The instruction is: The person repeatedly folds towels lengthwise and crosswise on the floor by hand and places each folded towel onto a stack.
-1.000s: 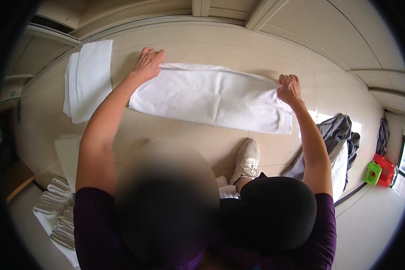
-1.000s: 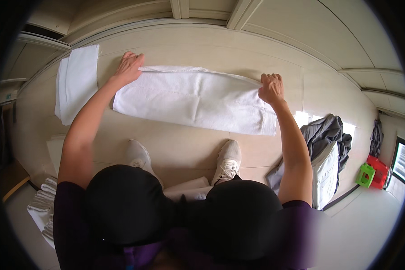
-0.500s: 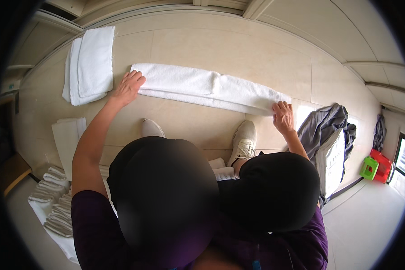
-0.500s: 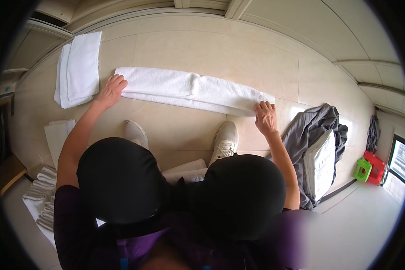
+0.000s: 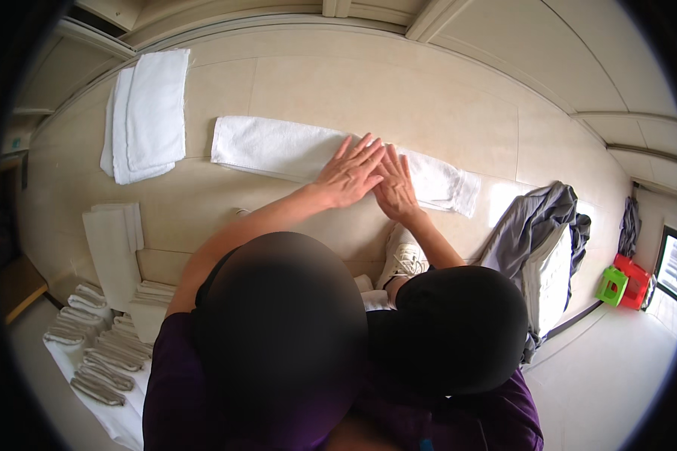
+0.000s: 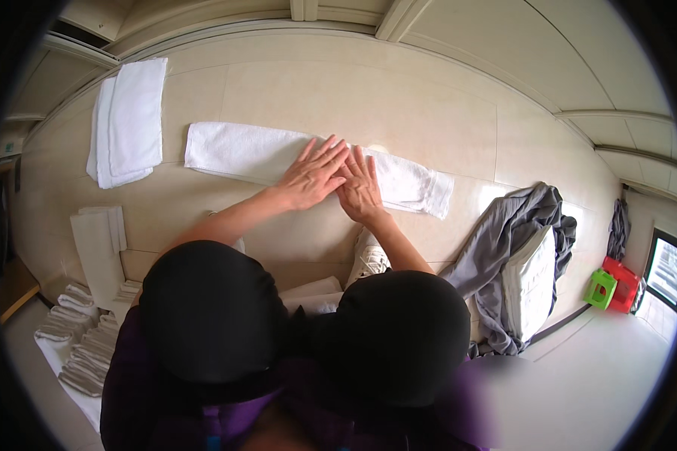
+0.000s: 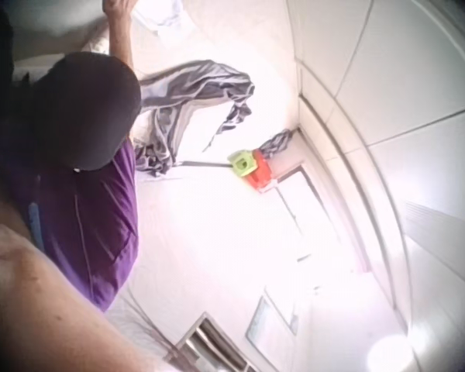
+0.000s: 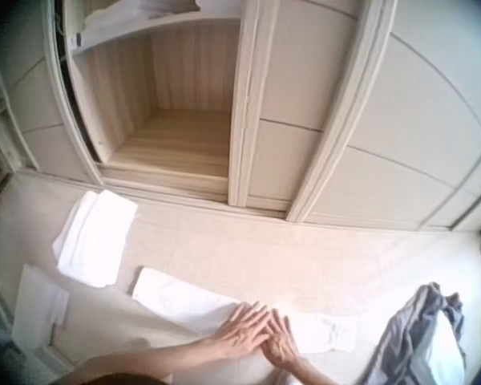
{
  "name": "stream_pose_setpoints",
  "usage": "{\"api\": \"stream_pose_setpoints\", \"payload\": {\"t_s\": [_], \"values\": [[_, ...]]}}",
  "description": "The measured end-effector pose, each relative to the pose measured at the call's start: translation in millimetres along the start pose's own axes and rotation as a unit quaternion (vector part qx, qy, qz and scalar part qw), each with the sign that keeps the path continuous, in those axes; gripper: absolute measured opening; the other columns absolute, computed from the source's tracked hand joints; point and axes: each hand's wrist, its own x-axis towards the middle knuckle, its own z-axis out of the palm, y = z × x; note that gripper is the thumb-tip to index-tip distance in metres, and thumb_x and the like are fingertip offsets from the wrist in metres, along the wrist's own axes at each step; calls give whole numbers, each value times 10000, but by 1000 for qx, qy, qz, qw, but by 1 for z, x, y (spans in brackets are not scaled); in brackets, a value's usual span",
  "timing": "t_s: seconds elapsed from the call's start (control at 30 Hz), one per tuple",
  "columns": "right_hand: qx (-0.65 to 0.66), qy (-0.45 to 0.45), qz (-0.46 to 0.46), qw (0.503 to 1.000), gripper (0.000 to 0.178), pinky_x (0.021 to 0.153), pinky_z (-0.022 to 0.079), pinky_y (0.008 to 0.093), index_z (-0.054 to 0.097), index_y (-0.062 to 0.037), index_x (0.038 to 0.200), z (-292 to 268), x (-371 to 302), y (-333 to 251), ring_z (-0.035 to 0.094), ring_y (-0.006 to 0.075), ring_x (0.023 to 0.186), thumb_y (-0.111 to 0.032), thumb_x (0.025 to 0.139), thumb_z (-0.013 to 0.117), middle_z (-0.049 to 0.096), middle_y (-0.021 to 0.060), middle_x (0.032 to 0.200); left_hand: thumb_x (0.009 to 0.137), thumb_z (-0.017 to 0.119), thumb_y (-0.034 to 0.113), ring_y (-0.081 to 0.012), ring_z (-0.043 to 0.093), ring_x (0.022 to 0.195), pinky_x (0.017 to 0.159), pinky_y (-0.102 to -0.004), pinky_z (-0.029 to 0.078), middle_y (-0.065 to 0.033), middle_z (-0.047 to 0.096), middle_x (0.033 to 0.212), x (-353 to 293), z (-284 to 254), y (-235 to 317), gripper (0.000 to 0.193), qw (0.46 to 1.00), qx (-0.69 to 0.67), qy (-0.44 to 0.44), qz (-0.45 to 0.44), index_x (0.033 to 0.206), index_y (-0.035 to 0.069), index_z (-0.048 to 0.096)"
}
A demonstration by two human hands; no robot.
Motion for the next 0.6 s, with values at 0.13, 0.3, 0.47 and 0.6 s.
{"api": "stream_pose_setpoints", "payload": {"t_s": [0.13,0.3,0.47,0.6], "values": [[-87,0,61,994,650,1289,-27,484,206,-194,1645,-2,-24,33,46,275,1593,-431,1074,406,130,85,1721,1077,369,488,-222,78,1592,1289,-488,30,-54,166,1718,-21,13,-35,666,994,87,-38,-50,1636,152,234],[-182,41,126,974,665,1292,27,488,209,-89,1634,-26,-90,120,94,297,1589,-448,1085,320,184,92,1710,1081,283,540,-190,85,1591,1289,-477,-17,-4,151,1722,-101,-47,-138,662,953,240,2,-185,1643,199,209],[-179,74,35,980,620,1282,79,505,240,-58,1622,-40,-69,148,148,320,1579,-321,1071,348,231,116,1694,1029,561,353,-227,288,1520,1247,-499,156,-27,347,1638,-149,-96,-201,628,955,217,83,-183,1586,145,358],[-241,13,68,968,653,1282,100,509,204,-123,1639,-79,-28,197,150,288,1580,-312,1067,456,208,87,1704,837,789,338,-296,474,1310,1123,-459,351,-121,546,1346,-130,-112,-203,635,943,6,-56,-329,1360,52,570]]}}
